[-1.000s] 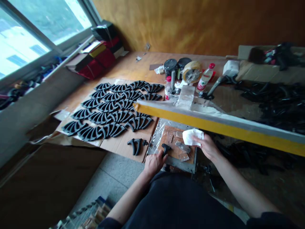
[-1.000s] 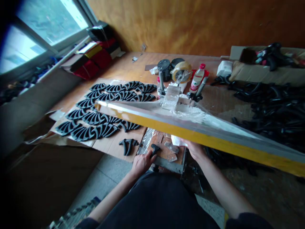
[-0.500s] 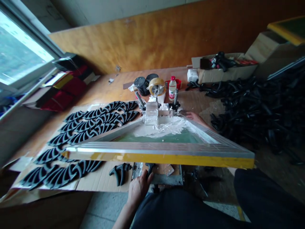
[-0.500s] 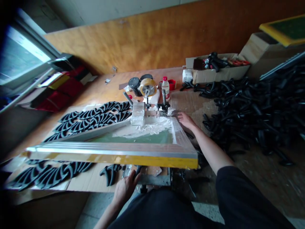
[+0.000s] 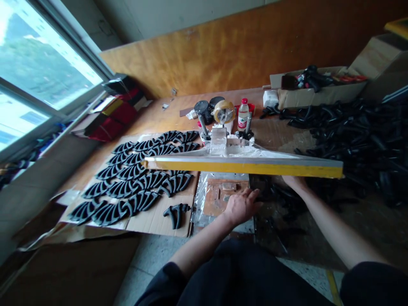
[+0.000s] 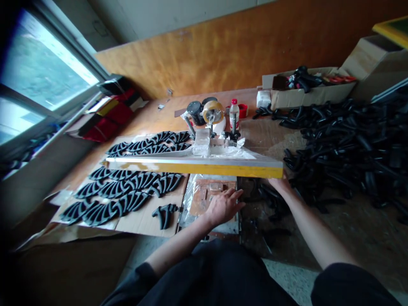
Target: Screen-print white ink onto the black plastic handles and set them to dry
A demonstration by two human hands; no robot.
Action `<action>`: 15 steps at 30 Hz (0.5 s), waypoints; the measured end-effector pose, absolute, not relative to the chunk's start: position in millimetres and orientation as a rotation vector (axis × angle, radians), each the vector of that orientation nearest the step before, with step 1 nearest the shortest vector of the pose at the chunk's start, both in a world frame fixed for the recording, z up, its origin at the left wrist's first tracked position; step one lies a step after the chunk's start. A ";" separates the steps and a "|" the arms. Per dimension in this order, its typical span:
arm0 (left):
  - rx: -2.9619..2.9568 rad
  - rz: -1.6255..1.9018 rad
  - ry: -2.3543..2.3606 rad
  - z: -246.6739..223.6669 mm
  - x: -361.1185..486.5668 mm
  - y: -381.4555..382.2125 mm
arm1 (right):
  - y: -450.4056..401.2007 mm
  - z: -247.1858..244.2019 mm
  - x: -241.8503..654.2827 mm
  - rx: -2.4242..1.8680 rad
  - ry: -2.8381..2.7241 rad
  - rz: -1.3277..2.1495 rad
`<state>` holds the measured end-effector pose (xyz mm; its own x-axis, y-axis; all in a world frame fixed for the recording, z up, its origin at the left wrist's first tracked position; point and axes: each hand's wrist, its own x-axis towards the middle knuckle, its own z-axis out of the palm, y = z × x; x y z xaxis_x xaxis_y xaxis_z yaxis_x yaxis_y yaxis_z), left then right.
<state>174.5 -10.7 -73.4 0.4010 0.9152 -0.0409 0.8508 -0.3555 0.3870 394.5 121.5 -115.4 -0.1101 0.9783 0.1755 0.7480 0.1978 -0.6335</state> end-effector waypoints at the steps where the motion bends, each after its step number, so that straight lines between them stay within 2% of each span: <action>1: 2.271 0.333 1.539 -73.3 166.1 -15.1 | 113.2 -118.1 387.1 -1.582 -1.936 0.509; 6: 1.617 0.856 1.694 -62.7 94.7 -35.7 | 52.4 -128.0 311.6 -1.165 -2.318 0.496; 11: 1.065 1.591 1.530 -3.5 42.0 -10.5 | 25.2 -122.7 242.7 -0.969 -2.691 0.225; 15: 1.109 1.679 1.269 46.5 36.2 15.1 | 20.9 -118.9 236.3 -0.990 -2.720 0.132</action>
